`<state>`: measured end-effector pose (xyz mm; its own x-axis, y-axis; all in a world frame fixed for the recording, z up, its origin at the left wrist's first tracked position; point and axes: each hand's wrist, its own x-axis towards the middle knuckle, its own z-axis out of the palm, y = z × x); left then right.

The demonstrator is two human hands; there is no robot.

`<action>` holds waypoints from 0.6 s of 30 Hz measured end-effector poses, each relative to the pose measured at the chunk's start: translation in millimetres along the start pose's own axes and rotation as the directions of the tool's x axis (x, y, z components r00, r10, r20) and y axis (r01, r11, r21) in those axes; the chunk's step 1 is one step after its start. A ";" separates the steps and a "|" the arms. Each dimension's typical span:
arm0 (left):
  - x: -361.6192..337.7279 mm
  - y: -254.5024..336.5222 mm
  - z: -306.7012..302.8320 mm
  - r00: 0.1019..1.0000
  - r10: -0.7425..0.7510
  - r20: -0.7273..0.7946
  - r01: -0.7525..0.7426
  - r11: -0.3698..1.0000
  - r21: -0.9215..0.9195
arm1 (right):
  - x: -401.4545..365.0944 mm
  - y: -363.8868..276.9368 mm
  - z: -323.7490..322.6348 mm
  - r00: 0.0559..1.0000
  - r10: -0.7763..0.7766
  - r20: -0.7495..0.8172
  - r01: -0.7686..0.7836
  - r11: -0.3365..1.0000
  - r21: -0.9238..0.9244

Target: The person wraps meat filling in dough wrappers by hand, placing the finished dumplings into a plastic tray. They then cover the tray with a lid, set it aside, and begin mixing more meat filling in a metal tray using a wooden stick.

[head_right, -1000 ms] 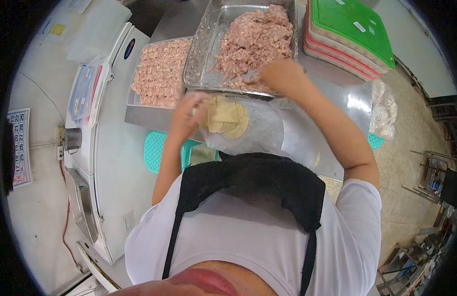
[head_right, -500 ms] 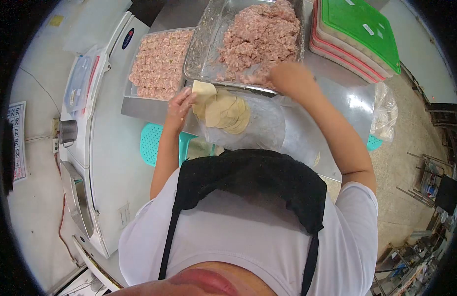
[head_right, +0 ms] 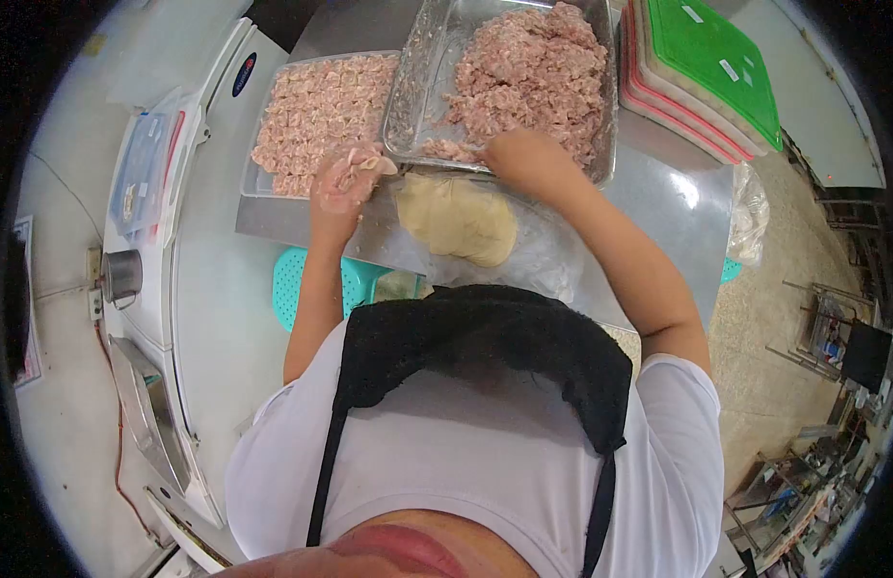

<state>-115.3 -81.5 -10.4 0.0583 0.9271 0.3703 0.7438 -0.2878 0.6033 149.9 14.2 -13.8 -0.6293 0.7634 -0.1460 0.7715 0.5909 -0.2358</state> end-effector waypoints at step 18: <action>45.8 -65.5 7.5 0.713 -0.679 0.173 0.100 -0.145 -0.984 | 16.0 -23.1 -5.2 0.981 0.195 0.012 -0.192 0.956 0.223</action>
<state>-156.3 -18.4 -38.2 -0.3482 0.8984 -0.2677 -0.7578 -0.1016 0.6446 122.5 14.1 -5.7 -0.4682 0.8606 -0.2002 0.8373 0.3597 -0.4117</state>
